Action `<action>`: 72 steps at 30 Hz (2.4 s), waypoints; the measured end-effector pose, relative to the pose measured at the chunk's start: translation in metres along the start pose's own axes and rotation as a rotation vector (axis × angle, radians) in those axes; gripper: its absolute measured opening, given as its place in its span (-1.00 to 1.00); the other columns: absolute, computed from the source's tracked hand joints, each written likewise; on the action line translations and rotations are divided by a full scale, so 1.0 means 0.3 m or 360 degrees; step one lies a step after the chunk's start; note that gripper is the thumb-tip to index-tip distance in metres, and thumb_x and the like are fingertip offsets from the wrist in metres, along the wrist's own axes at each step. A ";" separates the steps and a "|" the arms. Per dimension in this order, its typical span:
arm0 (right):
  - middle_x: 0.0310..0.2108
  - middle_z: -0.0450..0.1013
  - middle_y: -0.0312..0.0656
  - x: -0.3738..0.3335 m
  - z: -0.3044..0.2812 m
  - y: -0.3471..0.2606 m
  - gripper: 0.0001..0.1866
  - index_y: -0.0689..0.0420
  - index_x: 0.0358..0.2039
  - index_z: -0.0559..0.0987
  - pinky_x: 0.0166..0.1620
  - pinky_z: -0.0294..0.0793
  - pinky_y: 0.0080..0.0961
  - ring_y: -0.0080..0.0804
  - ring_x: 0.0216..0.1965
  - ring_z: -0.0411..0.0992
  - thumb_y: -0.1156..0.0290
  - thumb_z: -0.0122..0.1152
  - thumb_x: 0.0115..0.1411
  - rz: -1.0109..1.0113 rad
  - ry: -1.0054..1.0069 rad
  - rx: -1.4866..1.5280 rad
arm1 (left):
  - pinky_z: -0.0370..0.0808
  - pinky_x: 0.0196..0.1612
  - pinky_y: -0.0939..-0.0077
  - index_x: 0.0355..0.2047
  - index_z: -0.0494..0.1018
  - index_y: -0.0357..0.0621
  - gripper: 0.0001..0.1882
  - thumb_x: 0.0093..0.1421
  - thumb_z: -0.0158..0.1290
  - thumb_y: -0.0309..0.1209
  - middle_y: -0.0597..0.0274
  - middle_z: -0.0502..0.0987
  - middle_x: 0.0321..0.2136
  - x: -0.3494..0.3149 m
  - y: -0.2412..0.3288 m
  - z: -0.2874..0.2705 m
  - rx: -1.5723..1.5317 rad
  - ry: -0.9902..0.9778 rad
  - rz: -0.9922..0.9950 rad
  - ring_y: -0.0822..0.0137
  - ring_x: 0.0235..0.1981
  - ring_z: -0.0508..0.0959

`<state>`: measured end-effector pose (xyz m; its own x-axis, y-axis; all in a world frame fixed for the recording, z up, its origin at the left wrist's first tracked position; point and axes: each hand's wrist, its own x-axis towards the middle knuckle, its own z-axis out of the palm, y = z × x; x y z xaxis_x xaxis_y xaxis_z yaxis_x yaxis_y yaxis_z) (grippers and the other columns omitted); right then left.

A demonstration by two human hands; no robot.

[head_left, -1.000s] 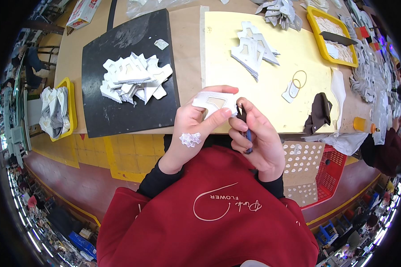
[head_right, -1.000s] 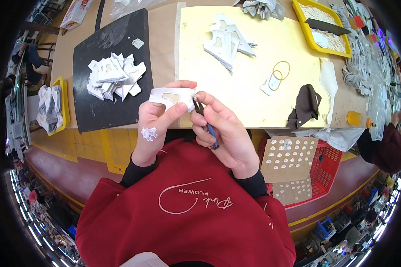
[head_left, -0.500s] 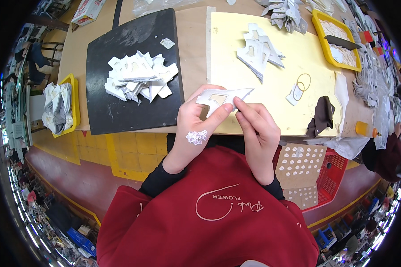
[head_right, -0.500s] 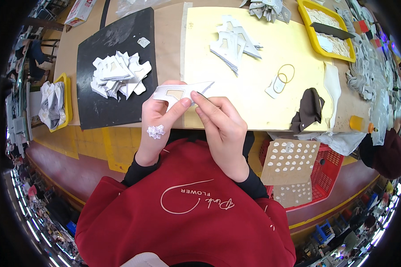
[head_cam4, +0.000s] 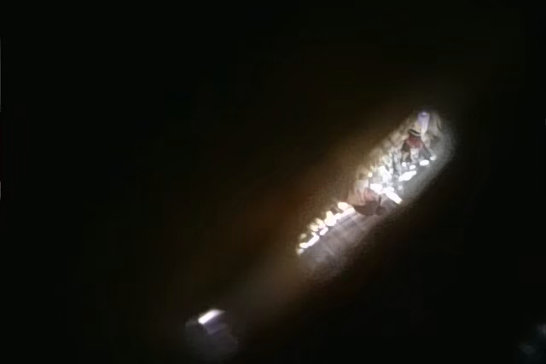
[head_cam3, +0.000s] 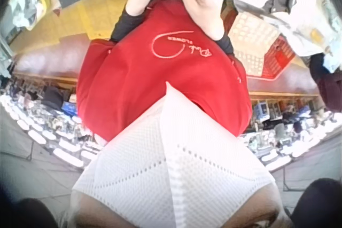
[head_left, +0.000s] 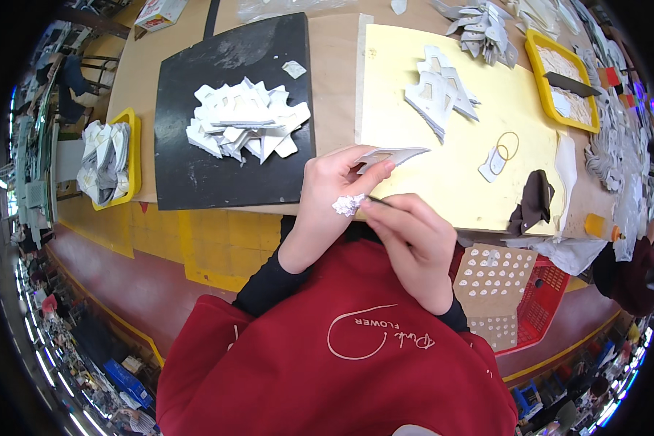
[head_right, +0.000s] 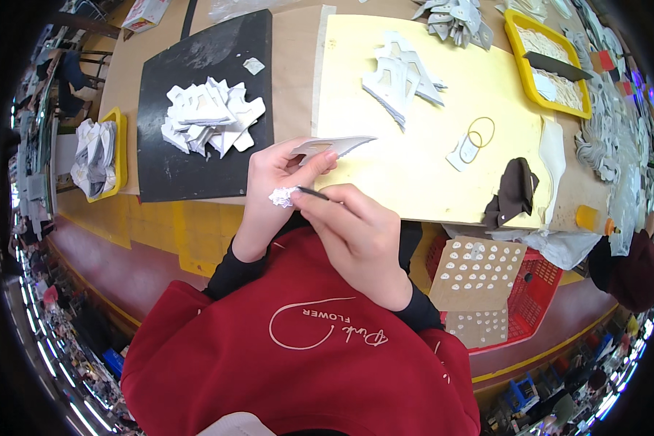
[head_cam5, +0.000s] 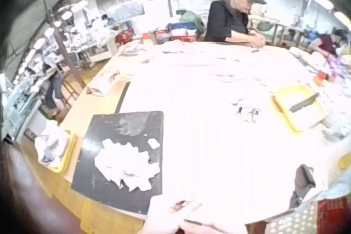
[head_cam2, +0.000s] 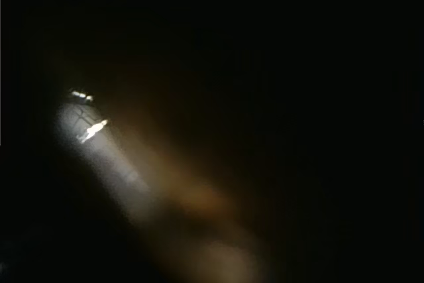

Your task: The person trims the edges of small white foam pieces using a craft knife. They pick up each piece, cut along the edges, and place the trimmed pieces on a black mat. The process is repeated for multiple pieces throughout the clip.

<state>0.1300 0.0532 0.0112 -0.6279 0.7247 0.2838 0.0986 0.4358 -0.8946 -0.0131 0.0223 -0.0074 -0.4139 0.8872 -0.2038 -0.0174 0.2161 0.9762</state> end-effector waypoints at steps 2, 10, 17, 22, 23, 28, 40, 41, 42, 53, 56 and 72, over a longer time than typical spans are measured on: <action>-0.43 0.47 -0.20 -0.005 -0.001 -0.002 -0.73 0.21 -0.20 0.63 -0.43 0.40 -0.62 -0.48 -0.47 0.46 0.70 0.24 0.06 0.0031 -0.0230 -0.0194 | 0.40 -0.39 0.72 -0.22 0.57 -0.36 -0.81 0.15 0.17 -0.52 0.27 0.56 -0.41 0.013 0.010 -0.017 0.0273 0.0076 0.0208 0.58 -0.43 0.49; -0.41 0.43 -0.20 0.045 -0.076 -0.021 -0.42 0.00 0.15 0.45 -0.35 0.44 -0.50 -0.31 -0.46 0.43 0.54 0.26 0.06 0.0156 -0.0604 -0.0134 | 0.42 -0.40 0.74 -0.04 0.48 -0.36 -0.64 0.20 0.18 -0.41 0.24 0.56 -0.39 0.037 0.049 -0.164 0.0225 0.0697 0.0273 0.60 -0.44 0.47; -0.25 0.41 -0.15 0.192 -0.143 0.298 -0.46 0.08 0.10 0.44 -0.30 0.46 -0.38 -0.24 -0.35 0.44 0.32 0.31 0.08 0.0379 0.0395 -0.0956 | 0.39 -0.06 0.51 0.01 0.47 -0.28 -0.59 0.20 0.16 -0.33 0.12 0.53 -0.21 0.077 0.003 -0.527 0.1291 0.1014 0.0289 0.34 -0.15 0.50; -0.27 0.48 -0.09 0.196 -0.101 0.331 -0.52 0.09 0.05 0.47 -0.25 0.50 -0.33 -0.16 -0.33 0.50 0.38 0.29 0.08 0.0414 0.0341 -0.0767 | 0.33 0.07 0.35 -0.08 0.51 -0.21 -0.70 0.19 0.13 -0.37 0.11 0.52 -0.08 0.031 0.035 -0.472 0.1140 0.1413 0.0562 0.26 -0.03 0.48; -0.32 0.50 -0.07 0.186 -0.089 0.314 -0.58 0.12 -0.02 0.52 -0.26 0.49 -0.36 -0.19 -0.36 0.50 0.43 0.28 0.07 0.0430 0.0242 -0.0625 | 0.33 0.07 0.32 -0.11 0.52 -0.22 -0.73 0.21 0.11 -0.39 0.15 0.56 -0.16 0.025 0.021 -0.453 0.0828 0.1381 0.0626 0.30 -0.09 0.50; -0.37 0.50 -0.08 0.098 -0.057 0.241 -0.73 0.19 -0.15 0.60 -0.28 0.46 -0.46 -0.25 -0.39 0.49 0.49 0.25 0.09 0.0558 0.0025 -0.0234 | 0.42 -0.07 0.53 -0.04 0.47 -0.23 -0.63 0.14 0.19 -0.41 0.18 0.55 -0.20 0.030 0.048 -0.153 0.0742 0.0433 0.0309 0.42 -0.17 0.51; -0.24 0.42 -0.16 0.012 -0.109 0.132 -0.65 0.17 -0.05 0.55 -0.24 0.41 -0.57 -0.44 -0.25 0.42 0.55 0.26 0.10 0.0559 0.0255 -0.0047 | 0.46 -0.17 0.49 -0.08 0.43 -0.20 -0.62 0.05 0.19 -0.55 0.24 0.50 -0.36 0.041 -0.075 0.003 0.0691 0.0033 0.0191 0.37 -0.30 0.51; -0.24 0.42 -0.15 0.008 -0.109 0.125 -0.64 0.16 -0.04 0.55 -0.25 0.40 -0.59 -0.45 -0.25 0.42 0.55 0.26 0.10 0.0515 0.0237 -0.0007 | 0.46 -0.17 0.55 -0.09 0.43 -0.22 -0.65 0.08 0.18 -0.58 0.25 0.51 -0.35 0.032 -0.073 -0.003 0.0518 -0.0042 0.0100 0.43 -0.29 0.51; -0.24 0.42 -0.16 0.007 -0.108 0.108 -0.63 0.17 -0.04 0.55 -0.26 0.40 -0.60 -0.47 -0.25 0.42 0.55 0.27 0.09 0.0484 0.0236 -0.0020 | 0.46 -0.17 0.61 -0.10 0.43 -0.25 -0.68 0.11 0.16 -0.60 0.26 0.51 -0.35 0.021 -0.069 -0.009 0.0346 -0.0116 0.0009 0.48 -0.28 0.51; -0.29 0.48 -0.24 -0.003 -0.068 0.052 -0.74 0.33 -0.12 0.50 -0.25 0.39 -0.70 -0.63 -0.29 0.42 0.64 0.23 0.15 0.0582 0.0515 0.0814 | 0.48 -0.19 0.67 -0.08 0.45 -0.39 -0.70 0.20 0.16 -0.52 0.23 0.55 -0.26 -0.029 0.022 -0.027 -0.0636 -0.0513 -0.0389 0.53 -0.31 0.51; -0.33 0.47 -0.26 0.014 -0.061 0.060 -0.79 0.28 -0.18 0.48 -0.31 0.35 -0.74 -0.65 -0.33 0.40 0.62 0.23 0.16 0.0653 0.0623 0.1002 | 0.48 -0.20 0.66 -0.09 0.46 -0.36 -0.72 0.20 0.15 -0.52 0.25 0.55 -0.23 -0.040 0.025 -0.028 -0.0684 -0.0675 -0.0436 0.52 -0.26 0.51; -0.35 0.42 -0.30 0.011 -0.058 0.023 -0.62 0.26 -0.02 0.45 -0.42 0.26 -0.73 -0.69 -0.45 0.30 0.62 0.21 0.12 0.0550 0.0315 0.0555 | 0.42 -0.07 0.59 -0.22 0.53 -0.33 -0.81 0.13 0.18 -0.59 0.21 0.52 -0.20 -0.049 0.004 0.022 -0.0756 -0.0238 0.0079 0.42 -0.12 0.50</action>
<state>0.1421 0.0679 0.0119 -0.4429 0.8964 -0.0184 -0.0097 -0.0254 -0.9996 -0.0010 0.0123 -0.0037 -0.2902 0.9480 -0.1307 -0.4278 -0.0064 0.9039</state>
